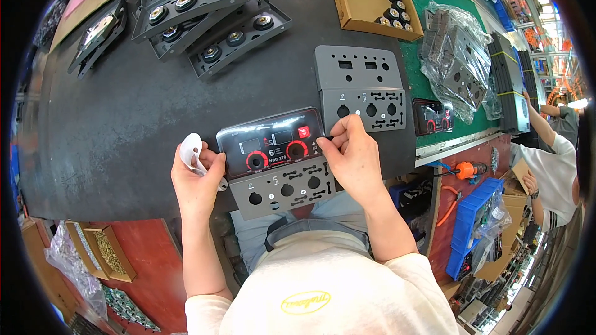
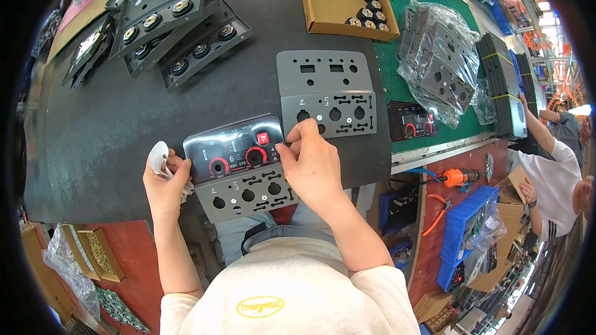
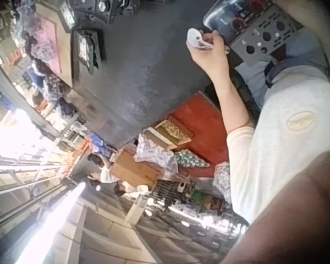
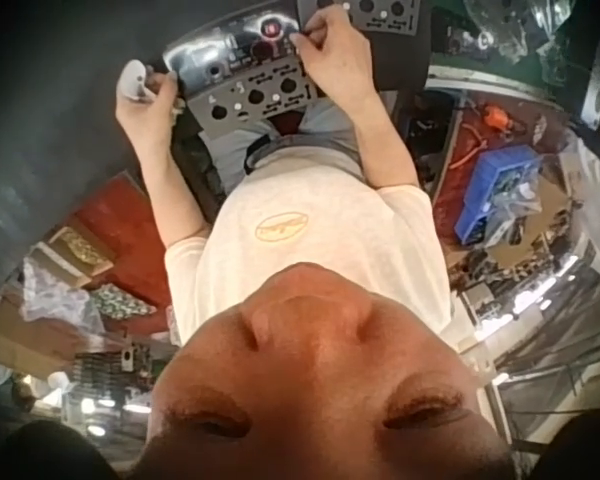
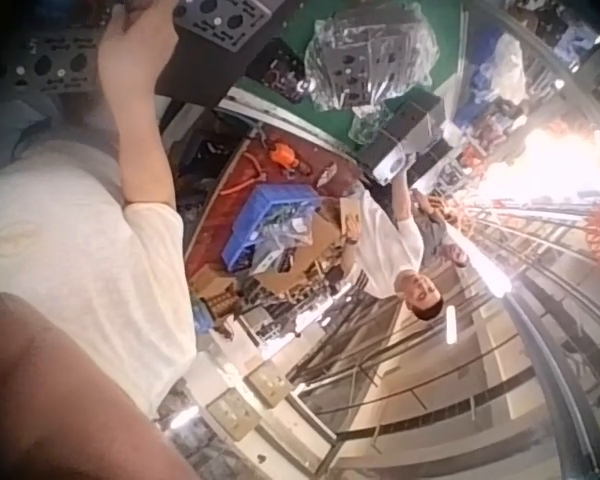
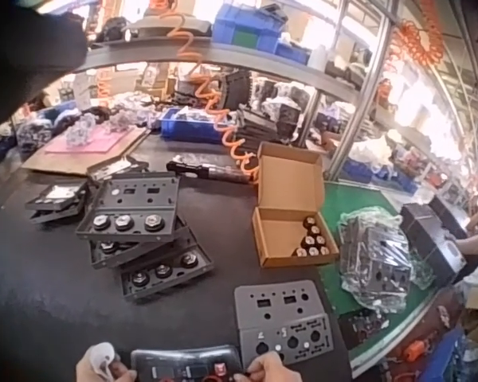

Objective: The recorder is unpacking, cleaning, and inspecting electrical or industrial control panel components at a factory workbench.

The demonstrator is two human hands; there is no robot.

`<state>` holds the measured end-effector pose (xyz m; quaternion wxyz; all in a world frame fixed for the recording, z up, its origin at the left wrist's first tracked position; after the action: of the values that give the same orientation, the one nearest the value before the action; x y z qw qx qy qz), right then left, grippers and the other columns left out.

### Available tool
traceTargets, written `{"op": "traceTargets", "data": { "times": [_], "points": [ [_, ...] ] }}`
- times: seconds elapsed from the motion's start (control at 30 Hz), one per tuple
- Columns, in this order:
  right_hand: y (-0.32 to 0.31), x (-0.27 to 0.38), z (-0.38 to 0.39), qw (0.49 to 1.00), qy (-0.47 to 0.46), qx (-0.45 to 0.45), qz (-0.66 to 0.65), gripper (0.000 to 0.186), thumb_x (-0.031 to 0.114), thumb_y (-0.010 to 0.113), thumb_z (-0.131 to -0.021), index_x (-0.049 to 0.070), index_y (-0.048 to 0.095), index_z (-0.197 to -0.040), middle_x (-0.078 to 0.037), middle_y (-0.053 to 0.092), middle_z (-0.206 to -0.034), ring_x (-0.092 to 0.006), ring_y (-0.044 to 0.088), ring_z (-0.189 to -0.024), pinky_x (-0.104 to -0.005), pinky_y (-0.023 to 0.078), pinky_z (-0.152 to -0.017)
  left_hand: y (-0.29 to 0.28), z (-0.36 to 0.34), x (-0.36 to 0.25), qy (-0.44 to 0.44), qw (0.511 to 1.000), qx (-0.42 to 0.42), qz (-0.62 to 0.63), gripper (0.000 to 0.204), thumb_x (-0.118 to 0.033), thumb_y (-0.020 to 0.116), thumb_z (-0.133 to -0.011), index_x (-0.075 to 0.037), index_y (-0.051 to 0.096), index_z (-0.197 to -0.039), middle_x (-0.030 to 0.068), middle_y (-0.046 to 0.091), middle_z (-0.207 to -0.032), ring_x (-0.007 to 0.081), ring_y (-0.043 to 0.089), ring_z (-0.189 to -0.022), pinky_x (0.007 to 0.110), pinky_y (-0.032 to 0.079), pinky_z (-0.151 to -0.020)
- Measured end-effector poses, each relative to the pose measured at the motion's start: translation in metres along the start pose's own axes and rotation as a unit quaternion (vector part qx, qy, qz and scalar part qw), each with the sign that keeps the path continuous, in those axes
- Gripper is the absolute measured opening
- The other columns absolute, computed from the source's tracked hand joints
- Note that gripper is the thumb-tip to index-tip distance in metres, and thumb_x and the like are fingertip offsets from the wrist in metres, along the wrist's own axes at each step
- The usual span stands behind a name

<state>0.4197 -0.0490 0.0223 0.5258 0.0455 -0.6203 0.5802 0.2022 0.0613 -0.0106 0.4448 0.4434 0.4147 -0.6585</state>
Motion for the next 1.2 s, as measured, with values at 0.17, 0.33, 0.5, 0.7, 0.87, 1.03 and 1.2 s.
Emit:
{"op": "traceTargets", "data": {
  "times": [0.17,0.33,0.5,0.7,0.87,1.03,1.2],
  "points": [
    [0.003,-0.002,0.004,0.998,-0.010,0.039,0.043,0.020,0.013,0.064,-0.081,0.006,0.050,-0.094,-0.009,0.060,-0.063,-0.0281,0.061,-0.059,-0.0375,0.047,-0.057,-0.003,0.002,0.000,0.001,1.000,-0.006,0.009,0.030,0.004,0.066,-0.074,0.001,0.052,-0.100,0.0011,0.055,-0.071,0.0083,0.053,-0.061,0.022,0.044,-0.054],
    [0.007,-0.011,0.014,0.982,-0.143,-0.047,0.111,0.030,0.016,0.056,-0.086,0.021,0.061,-0.115,-0.013,0.063,-0.068,-0.0306,0.062,-0.062,-0.0387,0.047,-0.056,0.006,-0.001,-0.001,0.015,1.000,-0.007,0.019,0.032,0.004,0.068,-0.074,0.000,0.050,-0.100,0.0020,0.053,-0.070,0.0091,0.053,-0.058,0.023,0.046,-0.051],
    [0.011,-0.010,0.022,0.967,-0.194,-0.061,0.153,0.037,0.022,0.057,-0.087,0.013,0.054,-0.123,-0.008,0.057,-0.060,-0.0277,0.058,-0.055,-0.0391,0.045,-0.054,0.001,0.007,-0.008,0.020,0.999,-0.039,0.024,0.022,-0.005,0.064,-0.081,-0.001,0.049,-0.097,0.0032,0.054,-0.072,0.0086,0.054,-0.057,0.022,0.046,-0.048],
    [0.012,-0.012,0.057,0.953,-0.245,-0.052,0.170,0.063,0.036,0.069,-0.076,0.004,0.048,-0.127,-0.015,0.055,-0.103,-0.0307,0.053,-0.096,-0.0403,0.044,-0.077,-0.026,0.065,0.007,-0.009,1.000,0.000,0.015,0.014,-0.012,0.055,-0.090,-0.001,0.049,-0.095,0.0060,0.060,-0.081,0.0107,0.061,-0.065,0.023,0.049,-0.056],
    [0.032,-0.010,0.085,0.902,-0.377,0.011,0.210,0.094,0.035,0.079,-0.059,0.003,0.034,-0.135,-0.020,0.033,-0.139,-0.0409,0.029,-0.129,-0.0527,0.026,-0.105,-0.029,0.104,0.028,-0.035,0.998,0.042,0.035,0.023,-0.017,0.053,-0.092,0.002,0.051,-0.105,0.0133,0.064,-0.096,0.0186,0.065,-0.082,0.029,0.052,-0.071],
    [0.038,-0.026,0.086,0.888,-0.422,-0.017,0.181,0.078,-0.001,0.068,-0.062,-0.002,0.035,-0.133,-0.020,0.034,-0.136,-0.0427,0.030,-0.128,-0.0546,0.028,-0.104,-0.034,0.107,0.027,-0.102,0.960,0.080,0.249,0.040,-0.022,0.052,-0.093,0.006,0.046,-0.121,0.0186,0.062,-0.106,0.0220,0.064,-0.089,0.031,0.052,-0.078],
    [0.035,-0.062,0.111,0.880,-0.467,0.020,0.083,0.080,-0.009,0.060,-0.057,0.000,0.035,-0.133,-0.021,0.033,-0.135,-0.0449,0.031,-0.126,-0.0501,0.032,-0.101,-0.024,0.111,0.021,-0.121,0.888,0.138,0.422,0.041,-0.023,0.053,-0.092,0.005,0.049,-0.122,0.0125,0.064,-0.101,0.0159,0.064,-0.081,0.028,0.051,-0.072]
  ]
}}
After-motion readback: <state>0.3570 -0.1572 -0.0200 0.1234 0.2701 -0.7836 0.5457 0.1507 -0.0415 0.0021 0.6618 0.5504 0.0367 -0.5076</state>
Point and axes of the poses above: each hand's wrist, its own z-axis away from the middle knuckle, its own y-axis out of the palm, x = y × z, the point moved 1 cm from there along -z, towards the middle knuckle
